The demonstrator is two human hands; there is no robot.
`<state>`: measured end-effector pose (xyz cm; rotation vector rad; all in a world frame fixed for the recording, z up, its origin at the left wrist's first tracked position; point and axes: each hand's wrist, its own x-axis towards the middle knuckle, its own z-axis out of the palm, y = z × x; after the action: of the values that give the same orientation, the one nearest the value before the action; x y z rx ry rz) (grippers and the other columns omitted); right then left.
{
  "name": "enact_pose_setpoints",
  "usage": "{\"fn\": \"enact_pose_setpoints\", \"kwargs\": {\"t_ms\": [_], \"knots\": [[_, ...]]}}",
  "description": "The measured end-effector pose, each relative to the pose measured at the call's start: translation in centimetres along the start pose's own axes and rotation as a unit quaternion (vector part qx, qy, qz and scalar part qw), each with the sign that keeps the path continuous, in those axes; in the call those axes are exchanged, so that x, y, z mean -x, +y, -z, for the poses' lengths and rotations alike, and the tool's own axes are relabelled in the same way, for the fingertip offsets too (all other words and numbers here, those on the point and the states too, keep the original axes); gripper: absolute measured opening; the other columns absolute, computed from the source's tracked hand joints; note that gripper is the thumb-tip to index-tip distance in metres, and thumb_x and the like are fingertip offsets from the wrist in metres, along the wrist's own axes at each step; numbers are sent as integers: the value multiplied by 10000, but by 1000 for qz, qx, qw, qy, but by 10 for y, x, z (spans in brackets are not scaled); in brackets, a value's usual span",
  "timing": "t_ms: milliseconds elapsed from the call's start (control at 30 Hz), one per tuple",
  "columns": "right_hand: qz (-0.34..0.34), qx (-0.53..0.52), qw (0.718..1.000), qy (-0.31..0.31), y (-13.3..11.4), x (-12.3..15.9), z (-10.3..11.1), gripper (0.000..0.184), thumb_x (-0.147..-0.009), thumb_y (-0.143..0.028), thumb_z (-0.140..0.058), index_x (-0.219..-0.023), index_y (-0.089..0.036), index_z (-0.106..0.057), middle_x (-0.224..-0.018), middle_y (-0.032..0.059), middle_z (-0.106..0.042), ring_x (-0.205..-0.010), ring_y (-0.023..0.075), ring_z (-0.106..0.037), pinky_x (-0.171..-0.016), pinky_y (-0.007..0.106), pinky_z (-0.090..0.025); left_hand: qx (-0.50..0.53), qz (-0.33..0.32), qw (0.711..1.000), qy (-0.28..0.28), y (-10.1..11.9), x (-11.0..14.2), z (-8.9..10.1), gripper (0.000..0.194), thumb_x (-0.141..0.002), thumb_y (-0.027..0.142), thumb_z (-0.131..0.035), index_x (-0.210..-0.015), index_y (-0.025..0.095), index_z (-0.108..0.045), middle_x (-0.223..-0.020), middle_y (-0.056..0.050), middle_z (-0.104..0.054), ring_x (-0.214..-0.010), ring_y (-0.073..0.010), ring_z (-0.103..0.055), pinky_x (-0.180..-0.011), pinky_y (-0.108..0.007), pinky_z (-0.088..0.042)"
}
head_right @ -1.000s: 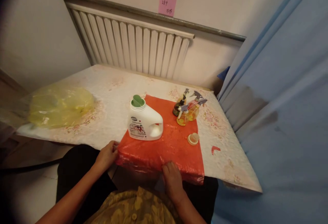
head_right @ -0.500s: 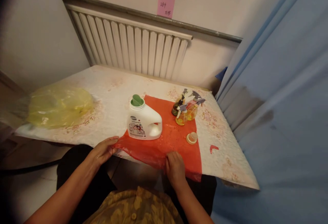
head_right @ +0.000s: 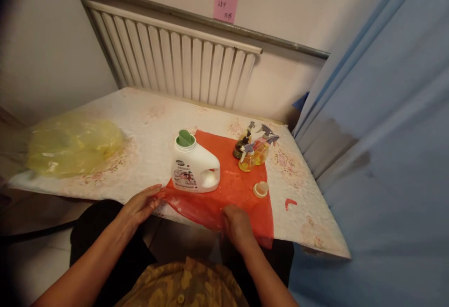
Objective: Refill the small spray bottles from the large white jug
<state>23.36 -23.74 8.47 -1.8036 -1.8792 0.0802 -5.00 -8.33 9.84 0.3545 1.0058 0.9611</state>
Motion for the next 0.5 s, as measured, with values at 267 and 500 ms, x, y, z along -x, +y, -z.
{"fn": "enact_pose_setpoints", "kwargs": {"t_ms": [267, 500], "knots": [[18, -5, 997, -74, -2, 5, 6, 192, -838, -127, -471, -686, -208, -556, -681, -1, -598, -612, 140, -525, -572, 235, -343, -102, -42, 994, 8, -5, 5, 13, 169, -719, -7, -624, -788, 144, -591, -663, 4, -655, -521, -91, -623, -522, -175, -533], [32, 4, 991, -131, -1, 14, 2, 187, -826, -93, -475, -709, -207, -566, -710, -3, -621, -652, 144, -553, -583, 230, -328, -304, -108, 946, 33, -15, 5, 33, 241, -645, 130, -680, -863, 166, -583, -661, 22, -656, -567, -145, -630, -570, -249, -501]]}}
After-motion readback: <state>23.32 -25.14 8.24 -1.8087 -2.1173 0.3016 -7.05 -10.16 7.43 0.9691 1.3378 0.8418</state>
